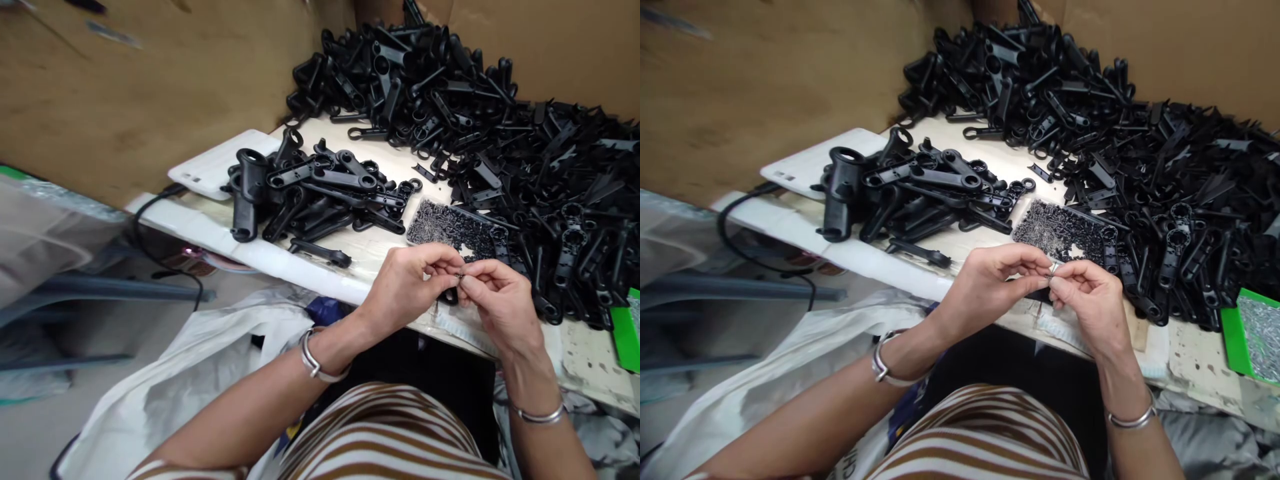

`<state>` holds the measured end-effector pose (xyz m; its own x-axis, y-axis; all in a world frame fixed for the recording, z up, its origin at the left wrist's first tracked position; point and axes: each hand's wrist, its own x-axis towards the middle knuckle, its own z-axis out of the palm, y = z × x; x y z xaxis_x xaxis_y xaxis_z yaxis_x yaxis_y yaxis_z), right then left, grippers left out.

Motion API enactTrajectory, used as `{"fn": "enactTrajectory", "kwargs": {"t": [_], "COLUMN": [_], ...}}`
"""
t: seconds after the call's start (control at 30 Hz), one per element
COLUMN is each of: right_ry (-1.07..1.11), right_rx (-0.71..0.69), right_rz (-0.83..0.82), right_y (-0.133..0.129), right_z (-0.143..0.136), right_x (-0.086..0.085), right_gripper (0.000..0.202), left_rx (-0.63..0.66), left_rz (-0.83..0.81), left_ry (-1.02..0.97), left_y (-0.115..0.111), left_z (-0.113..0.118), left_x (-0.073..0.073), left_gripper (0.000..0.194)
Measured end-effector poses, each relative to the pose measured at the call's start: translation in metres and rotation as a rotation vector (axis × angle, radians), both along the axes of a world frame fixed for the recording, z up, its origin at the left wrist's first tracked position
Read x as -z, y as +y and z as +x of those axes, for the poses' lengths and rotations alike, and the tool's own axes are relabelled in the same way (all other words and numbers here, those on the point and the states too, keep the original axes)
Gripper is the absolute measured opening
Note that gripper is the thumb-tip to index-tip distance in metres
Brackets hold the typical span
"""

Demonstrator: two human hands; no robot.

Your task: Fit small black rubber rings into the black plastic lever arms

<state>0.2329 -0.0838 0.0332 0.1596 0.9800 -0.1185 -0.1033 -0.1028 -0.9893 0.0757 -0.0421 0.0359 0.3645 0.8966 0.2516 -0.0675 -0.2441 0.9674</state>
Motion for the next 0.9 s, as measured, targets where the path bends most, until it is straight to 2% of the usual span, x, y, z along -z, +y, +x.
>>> {"fn": "enactTrajectory", "kwargs": {"t": [0.27,0.47,0.77,0.9], "right_ry": [-0.125,-0.133,-0.532,-0.707], "right_rx": [0.008,0.034,0.080,0.087], "right_rz": [-0.018,-0.008,0.044,0.121], "right_y": [-0.011,-0.014,-0.026,-0.027], "right_z": [0.006,0.004,-0.003,-0.005], "right_x": [0.002,0.002,-0.008,-0.012], "right_gripper": [0.014,0.017,0.011,0.012], "left_rx": [-0.158,-0.196,-0.226,-0.206], "left_rz": [0.302,0.436,0.523,0.564], "left_ry": [0.224,0.284,0.411,0.381], "left_y": [-0.008,-0.012,-0.018,-0.022], "left_z": [-0.001,0.002,0.005,0.007], "left_x": [0.005,0.007,0.014,0.016], "left_gripper": [0.016,0.016,0.018,0.019]}}
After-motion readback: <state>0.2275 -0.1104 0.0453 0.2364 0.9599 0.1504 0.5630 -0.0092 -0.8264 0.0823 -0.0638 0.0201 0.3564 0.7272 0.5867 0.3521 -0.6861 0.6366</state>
